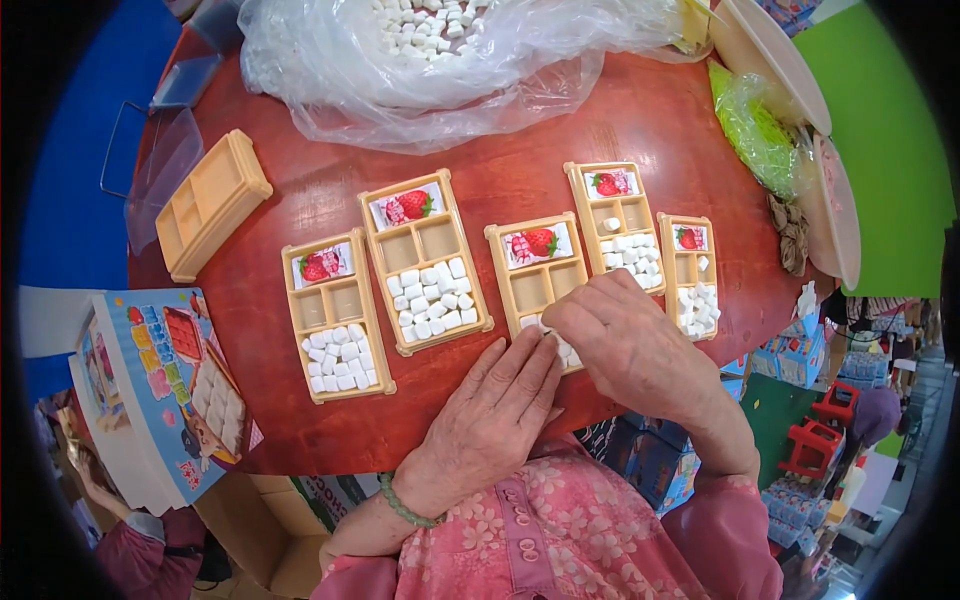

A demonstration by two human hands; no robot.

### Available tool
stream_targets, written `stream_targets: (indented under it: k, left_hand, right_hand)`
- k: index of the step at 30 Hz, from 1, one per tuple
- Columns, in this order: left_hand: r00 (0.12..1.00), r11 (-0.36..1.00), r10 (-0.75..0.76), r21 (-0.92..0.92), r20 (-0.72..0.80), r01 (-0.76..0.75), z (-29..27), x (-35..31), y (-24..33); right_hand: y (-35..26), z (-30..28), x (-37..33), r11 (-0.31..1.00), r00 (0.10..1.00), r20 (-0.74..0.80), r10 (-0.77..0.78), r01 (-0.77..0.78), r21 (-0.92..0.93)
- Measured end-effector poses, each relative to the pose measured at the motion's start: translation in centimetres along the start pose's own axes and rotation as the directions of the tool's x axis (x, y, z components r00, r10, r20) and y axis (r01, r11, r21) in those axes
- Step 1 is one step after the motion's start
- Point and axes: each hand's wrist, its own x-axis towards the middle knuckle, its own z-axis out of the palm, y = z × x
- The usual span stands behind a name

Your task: Packaging toy food items into plastic trays, labeling them, and placing them into boxes.

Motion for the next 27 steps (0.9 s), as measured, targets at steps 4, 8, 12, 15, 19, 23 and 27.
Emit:
stream_targets:
  k: [4,8,12,15,19,23,27]
  left_hand:
    - [1.0,1.0,0.003,-0.011,0.012,-0.003,0.1,-0.1,0.0]
    - [1.0,1.0,0.007,0.007,0.029,-0.007,0.1,-0.1,0.0]
    - [1.0,1.0,-0.005,-0.009,0.023,0.005,0.1,-0.2,-0.1]
    - [1.0,1.0,-0.007,-0.012,0.026,0.007,0.1,-0.2,-0.1]
    - [1.0,1.0,-0.001,-0.012,0.026,0.002,0.2,-0.2,-0.1]
    - [1.0,1.0,-0.008,-0.015,0.019,0.009,0.2,-0.2,-0.1]
    - [1.0,1.0,0.004,-0.013,-0.014,-0.004,0.1,0.0,0.0]
  right_hand:
    - [0.5,0.2,-0.3,0.998,0.997,-0.065,0.051,-0.053,-0.037]
    - [0.4,0.1,-0.3,0.997,0.997,-0.069,0.036,-0.041,-0.066]
    - [0.0,0.0,-0.3,0.995,0.998,-0.066,-0.006,-0.001,-0.104]
    - [-0.5,-0.3,-0.3,0.98,1.0,-0.012,-0.004,0.002,-0.197]
    - [-0.6,-0.2,-0.2,0.977,1.0,0.019,0.001,0.003,-0.215]
    - [-0.4,-0.1,-0.4,0.986,1.0,-0.011,0.007,-0.008,-0.166]
    - [0.2,0.0,-1.3,0.996,0.997,-0.07,-0.011,0.005,-0.086]
